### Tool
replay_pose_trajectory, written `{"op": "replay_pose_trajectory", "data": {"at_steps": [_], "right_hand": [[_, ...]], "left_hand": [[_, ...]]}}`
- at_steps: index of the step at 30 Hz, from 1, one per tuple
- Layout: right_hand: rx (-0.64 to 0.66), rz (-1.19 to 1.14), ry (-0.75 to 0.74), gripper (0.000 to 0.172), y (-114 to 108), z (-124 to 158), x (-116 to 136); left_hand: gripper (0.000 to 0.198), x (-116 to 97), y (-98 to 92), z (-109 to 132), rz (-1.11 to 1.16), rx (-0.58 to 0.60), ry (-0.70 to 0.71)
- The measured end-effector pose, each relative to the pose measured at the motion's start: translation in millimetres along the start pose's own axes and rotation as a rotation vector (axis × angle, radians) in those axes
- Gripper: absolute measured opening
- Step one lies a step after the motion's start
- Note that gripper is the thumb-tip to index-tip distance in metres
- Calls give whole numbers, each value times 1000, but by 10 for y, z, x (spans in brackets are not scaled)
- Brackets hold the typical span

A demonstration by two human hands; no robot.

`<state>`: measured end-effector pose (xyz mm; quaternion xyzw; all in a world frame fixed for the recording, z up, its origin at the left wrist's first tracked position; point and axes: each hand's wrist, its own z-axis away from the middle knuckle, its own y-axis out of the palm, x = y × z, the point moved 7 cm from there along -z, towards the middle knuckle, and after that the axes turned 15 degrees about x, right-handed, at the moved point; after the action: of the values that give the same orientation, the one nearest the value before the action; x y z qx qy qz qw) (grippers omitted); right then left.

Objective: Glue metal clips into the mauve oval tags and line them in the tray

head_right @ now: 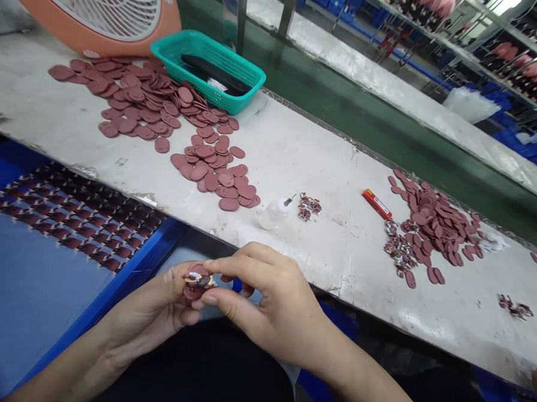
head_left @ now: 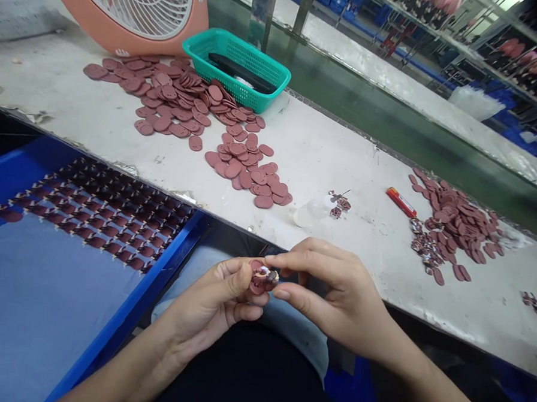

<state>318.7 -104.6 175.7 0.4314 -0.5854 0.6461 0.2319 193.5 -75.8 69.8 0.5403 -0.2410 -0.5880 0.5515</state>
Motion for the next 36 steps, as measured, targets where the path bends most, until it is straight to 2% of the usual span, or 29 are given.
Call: {"op": "replay_pose_trajectory", "data": {"at_steps": [3,9,15,22,25,27,28,32,36], "right_hand": [[-13,-12,-18,14,28,-28,11],[-35,-24,-15,10,59,-66,10],[-41,-24,-49,9,62,-96,24],[-21,-45,-41,7,29,-138,35],[-39,-42,-59,11,9,-138,38],[-106,42,-82,14,-5,-131,50],[-156,115,-95,15,-6,-128,61],[-344,504,-203,23,120,-143,176],[-388,748,-314,33,364,-245,271]], "left_hand": [[32,16,14,-9,13,19,1],[37,11,2,12,54,-57,4],[38,-13,-18,43,58,-76,20],[39,-51,-5,43,-1,-45,2],[49,-95,-22,31,-57,4,-6],[60,-162,-53,40,-109,-1,43],[61,-214,-81,58,-141,-41,99],[40,-444,-142,225,-304,-290,400],[40,-551,-94,294,-422,-349,494]]}}
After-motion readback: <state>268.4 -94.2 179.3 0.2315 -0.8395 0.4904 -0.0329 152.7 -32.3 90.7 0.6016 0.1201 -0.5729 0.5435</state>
